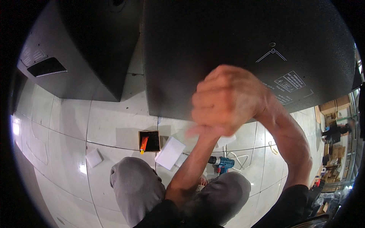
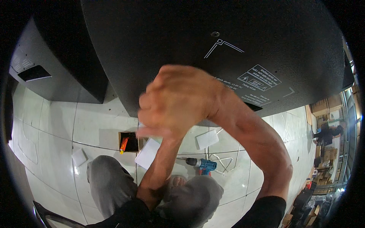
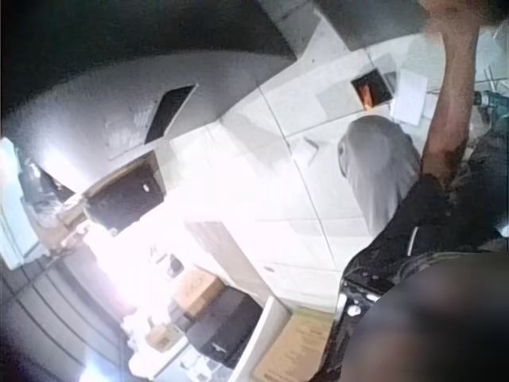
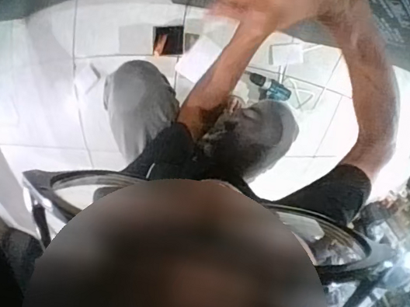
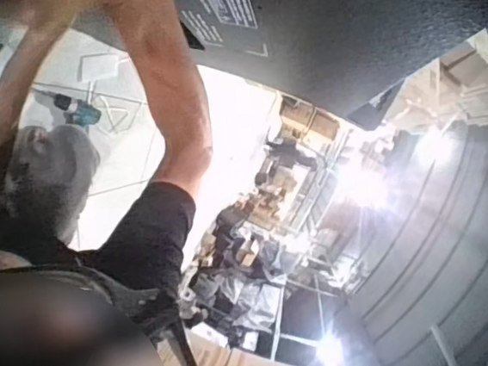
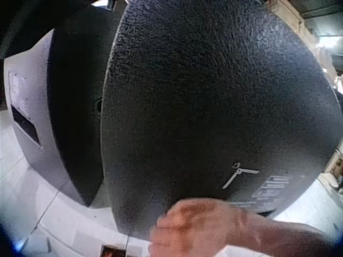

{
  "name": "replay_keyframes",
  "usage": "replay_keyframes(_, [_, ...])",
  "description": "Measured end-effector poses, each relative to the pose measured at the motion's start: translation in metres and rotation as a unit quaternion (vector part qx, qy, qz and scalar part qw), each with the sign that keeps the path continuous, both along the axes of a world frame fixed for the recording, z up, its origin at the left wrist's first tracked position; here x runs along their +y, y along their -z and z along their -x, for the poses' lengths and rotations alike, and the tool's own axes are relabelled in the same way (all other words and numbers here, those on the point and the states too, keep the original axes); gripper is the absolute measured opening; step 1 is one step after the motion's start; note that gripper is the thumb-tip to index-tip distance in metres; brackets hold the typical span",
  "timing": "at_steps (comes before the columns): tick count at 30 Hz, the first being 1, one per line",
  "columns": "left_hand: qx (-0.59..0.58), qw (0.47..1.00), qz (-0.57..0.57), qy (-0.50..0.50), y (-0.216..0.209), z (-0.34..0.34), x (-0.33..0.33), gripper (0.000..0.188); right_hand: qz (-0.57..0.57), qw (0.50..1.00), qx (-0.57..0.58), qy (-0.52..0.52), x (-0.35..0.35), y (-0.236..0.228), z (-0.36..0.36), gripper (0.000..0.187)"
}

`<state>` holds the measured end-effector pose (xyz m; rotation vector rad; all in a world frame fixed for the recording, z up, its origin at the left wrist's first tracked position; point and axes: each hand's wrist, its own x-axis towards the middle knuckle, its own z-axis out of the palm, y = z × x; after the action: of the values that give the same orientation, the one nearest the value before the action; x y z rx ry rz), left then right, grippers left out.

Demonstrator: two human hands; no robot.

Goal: The person cuts white foam pieces with a utility knife and places them inside a black speaker cabinet. They then attach a black backplate to the speaker and secure it using a cordless drill and screws.

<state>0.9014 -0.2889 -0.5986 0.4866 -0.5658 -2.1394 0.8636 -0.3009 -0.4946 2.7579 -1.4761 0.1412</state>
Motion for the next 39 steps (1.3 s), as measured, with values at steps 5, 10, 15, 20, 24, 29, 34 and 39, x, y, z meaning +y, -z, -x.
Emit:
replay_keyframes(5, [0.011,0.998,0.049,0.040,0.009,-0.003,-0.005,0.026,0.004,1.000,-0.021,-0.020,0.004,0.001,-0.002,0.046])
replay_keyframes(10, [-0.005,0.993,0.103,0.058,0.016,-0.007,-0.010,0.024,-0.002,0.991,-0.119,-0.067,0.009,0.024,-0.059,0.044])
replay_keyframes(15, [-0.002,0.998,0.064,0.018,0.016,-0.006,-0.013,0.028,-0.041,0.999,0.011,-0.027,-0.006,0.013,-0.004,0.042])
replay_keyframes(20, [0.001,0.999,0.053,-0.002,0.013,-0.010,-0.014,0.032,-0.068,0.993,0.095,0.022,-0.012,0.003,0.009,0.043])
replay_keyframes(24, [0.001,0.998,0.064,0.000,0.012,-0.009,-0.014,0.035,0.047,0.998,0.039,0.019,0.004,0.009,-0.005,0.046])
replay_keyframes(29, [0.017,0.991,0.131,0.014,0.017,-0.003,-0.020,0.040,0.156,0.965,-0.168,0.130,0.104,0.068,-0.043,0.034])
replay_keyframes(34, [-0.010,0.982,0.188,0.007,0.017,-0.003,-0.023,0.030,0.049,0.677,-0.233,0.697,0.246,0.197,-0.071,0.031])
replay_keyframes(39, [0.000,0.980,0.201,0.013,0.016,-0.008,-0.022,0.025,-0.014,0.354,-0.142,0.924,0.370,0.341,-0.168,0.061])
